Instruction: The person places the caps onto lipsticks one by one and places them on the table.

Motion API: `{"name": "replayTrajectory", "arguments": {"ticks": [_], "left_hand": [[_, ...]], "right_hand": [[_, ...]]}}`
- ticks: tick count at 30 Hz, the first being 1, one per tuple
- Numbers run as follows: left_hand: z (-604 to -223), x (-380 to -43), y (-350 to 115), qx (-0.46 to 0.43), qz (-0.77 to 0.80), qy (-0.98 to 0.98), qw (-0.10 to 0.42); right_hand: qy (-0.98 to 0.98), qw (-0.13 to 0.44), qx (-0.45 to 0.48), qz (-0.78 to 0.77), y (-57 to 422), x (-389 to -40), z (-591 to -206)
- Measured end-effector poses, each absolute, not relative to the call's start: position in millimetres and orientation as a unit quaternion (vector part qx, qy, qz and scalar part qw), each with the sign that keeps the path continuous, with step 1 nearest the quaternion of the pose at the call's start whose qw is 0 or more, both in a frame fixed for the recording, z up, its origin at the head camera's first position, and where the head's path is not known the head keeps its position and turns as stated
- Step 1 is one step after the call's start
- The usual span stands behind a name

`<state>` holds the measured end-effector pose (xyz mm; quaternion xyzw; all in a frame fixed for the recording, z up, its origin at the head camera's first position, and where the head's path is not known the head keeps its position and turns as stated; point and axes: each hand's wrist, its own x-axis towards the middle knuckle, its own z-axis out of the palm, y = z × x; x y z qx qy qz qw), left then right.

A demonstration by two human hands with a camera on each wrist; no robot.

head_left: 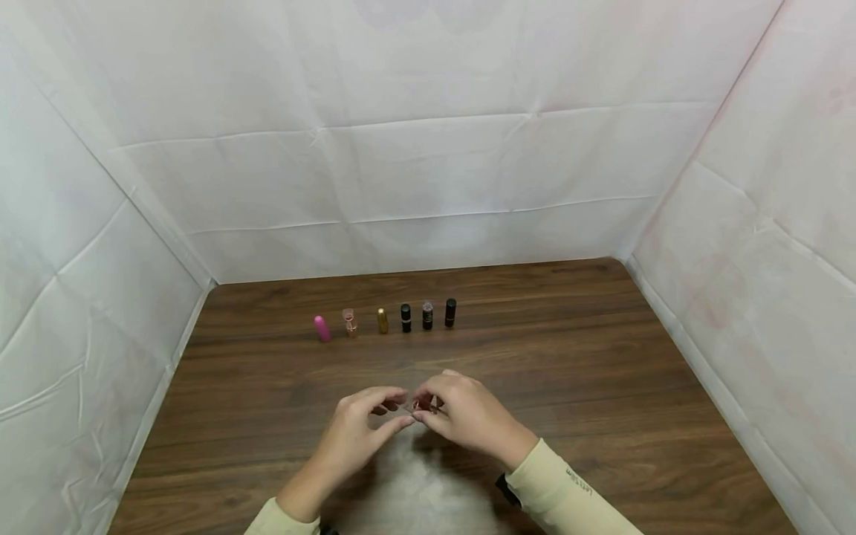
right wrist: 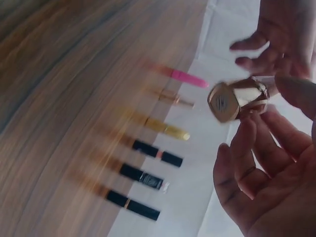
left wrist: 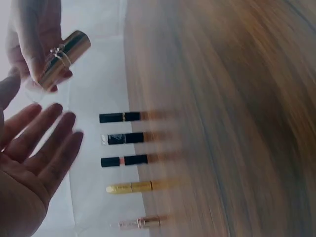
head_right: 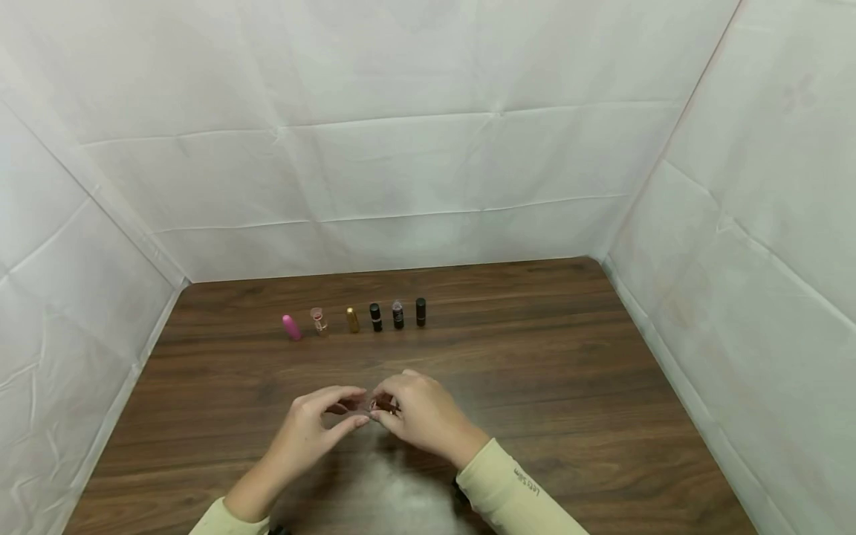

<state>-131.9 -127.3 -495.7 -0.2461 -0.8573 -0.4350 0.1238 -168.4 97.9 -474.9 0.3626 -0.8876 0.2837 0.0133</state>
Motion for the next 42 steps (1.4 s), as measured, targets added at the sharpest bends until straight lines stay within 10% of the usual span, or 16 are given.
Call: {"name": "replayTrajectory", "arguments": {"ticks": [24, 42], "left_hand": [[-498.3, -115.9, -195.9, -0.147, -0.186, -0.966, 0.104], [-508.3, -113.8, -197.0, -0.144, -0.189, -0.966, 0.101]], "right_hand": [[-0.923, -0.079, 0.127, 0.354, 204.6, -321.2, -492.3], [-0.922, -0.081, 0.135, 0.354, 189.4, -352.9, -516.2]]}}
